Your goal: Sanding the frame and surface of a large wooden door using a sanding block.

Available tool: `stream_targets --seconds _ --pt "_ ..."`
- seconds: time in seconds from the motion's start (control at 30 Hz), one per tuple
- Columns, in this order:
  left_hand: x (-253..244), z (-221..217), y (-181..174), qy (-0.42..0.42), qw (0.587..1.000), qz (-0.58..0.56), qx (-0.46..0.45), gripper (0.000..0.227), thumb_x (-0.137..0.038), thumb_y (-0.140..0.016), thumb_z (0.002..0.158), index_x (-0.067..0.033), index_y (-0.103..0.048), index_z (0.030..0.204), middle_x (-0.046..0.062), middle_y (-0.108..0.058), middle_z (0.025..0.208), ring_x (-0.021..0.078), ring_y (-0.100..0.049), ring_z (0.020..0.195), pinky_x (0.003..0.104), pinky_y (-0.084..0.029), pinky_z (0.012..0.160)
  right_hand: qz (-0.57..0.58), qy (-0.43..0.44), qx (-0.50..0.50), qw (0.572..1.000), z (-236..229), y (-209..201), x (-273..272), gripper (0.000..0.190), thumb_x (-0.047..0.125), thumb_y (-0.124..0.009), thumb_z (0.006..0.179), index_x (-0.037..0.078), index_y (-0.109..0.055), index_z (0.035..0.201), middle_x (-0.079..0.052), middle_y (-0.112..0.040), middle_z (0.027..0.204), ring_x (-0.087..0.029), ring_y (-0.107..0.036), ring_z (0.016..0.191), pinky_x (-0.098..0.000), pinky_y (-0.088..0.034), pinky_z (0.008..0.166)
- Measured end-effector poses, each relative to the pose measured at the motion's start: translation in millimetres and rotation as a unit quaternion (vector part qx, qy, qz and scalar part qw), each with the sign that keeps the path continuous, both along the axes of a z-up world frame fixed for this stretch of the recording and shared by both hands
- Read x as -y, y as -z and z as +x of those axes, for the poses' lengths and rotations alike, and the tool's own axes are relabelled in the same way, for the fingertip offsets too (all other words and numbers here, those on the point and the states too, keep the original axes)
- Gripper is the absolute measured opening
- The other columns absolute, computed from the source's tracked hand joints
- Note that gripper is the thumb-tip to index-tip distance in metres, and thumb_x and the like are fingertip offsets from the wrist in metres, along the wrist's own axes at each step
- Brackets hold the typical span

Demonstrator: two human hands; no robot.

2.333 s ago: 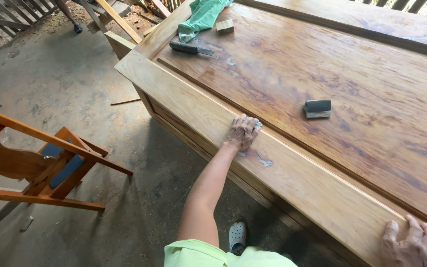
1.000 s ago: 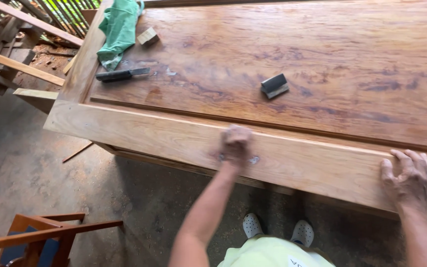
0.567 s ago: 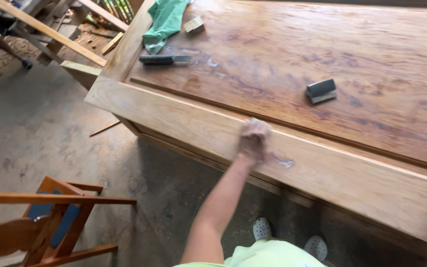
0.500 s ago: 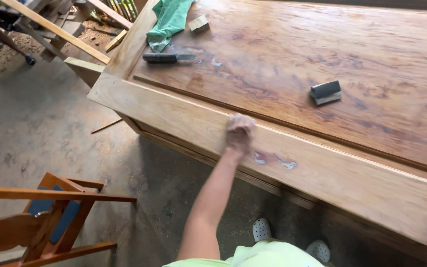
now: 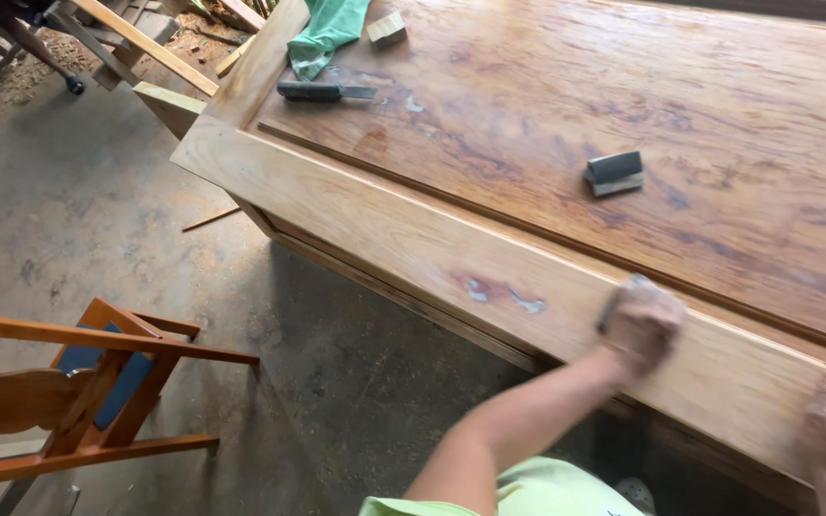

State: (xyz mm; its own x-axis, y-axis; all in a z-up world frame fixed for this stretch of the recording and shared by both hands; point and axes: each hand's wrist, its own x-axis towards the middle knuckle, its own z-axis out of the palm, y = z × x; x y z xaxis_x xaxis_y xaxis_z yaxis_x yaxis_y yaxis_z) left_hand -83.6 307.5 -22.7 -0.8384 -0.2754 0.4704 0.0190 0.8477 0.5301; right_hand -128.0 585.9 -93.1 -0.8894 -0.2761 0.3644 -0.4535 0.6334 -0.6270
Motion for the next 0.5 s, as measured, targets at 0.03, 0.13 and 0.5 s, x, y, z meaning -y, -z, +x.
stream_targets --seconds 0.03,0.13,0.5 --pt "-30.0 0.7 -13.9 0.019 0.998 -0.051 -0.020 0.019 -0.003 -0.052 0.093 -0.0067 -0.051 0.075 0.011 -0.049 0.077 0.0260 -0.044 0.074 0.047 -0.039 0.080 0.045 0.019 -0.016 0.999 17.4 -53.5 22.9 0.030 -0.001 -0.046 0.135 -0.019 -0.066 0.148 -0.032 -0.065 0.116 -0.033 -0.060 0.075 -0.0385 -0.051 0.056" --pt "-72.2 -2.7 -37.3 0.047 0.991 -0.118 -0.047 0.009 0.000 -0.058 0.089 0.0010 -0.061 0.081 0.019 -0.056 0.080 0.0321 -0.048 0.078 0.055 -0.039 0.088 0.198 0.087 -0.104 0.971 11.9 -69.7 4.5 0.031 0.019 -0.052 0.132 0.003 -0.078 0.135 -0.021 -0.073 0.130 -0.031 -0.066 0.105 -0.0433 -0.043 0.094" --pt "82.4 31.2 2.4 -0.145 0.964 -0.215 0.066 0.029 -0.031 -0.054 0.101 -0.0109 -0.070 0.114 0.004 -0.070 0.127 0.0225 -0.064 0.117 0.044 -0.043 0.112 0.239 0.039 -0.152 0.958 -26.1 -77.7 -97.3 0.021 0.026 -0.067 0.112 0.014 -0.079 0.125 -0.005 -0.079 0.132 -0.022 -0.072 0.119 -0.0418 -0.052 0.121"
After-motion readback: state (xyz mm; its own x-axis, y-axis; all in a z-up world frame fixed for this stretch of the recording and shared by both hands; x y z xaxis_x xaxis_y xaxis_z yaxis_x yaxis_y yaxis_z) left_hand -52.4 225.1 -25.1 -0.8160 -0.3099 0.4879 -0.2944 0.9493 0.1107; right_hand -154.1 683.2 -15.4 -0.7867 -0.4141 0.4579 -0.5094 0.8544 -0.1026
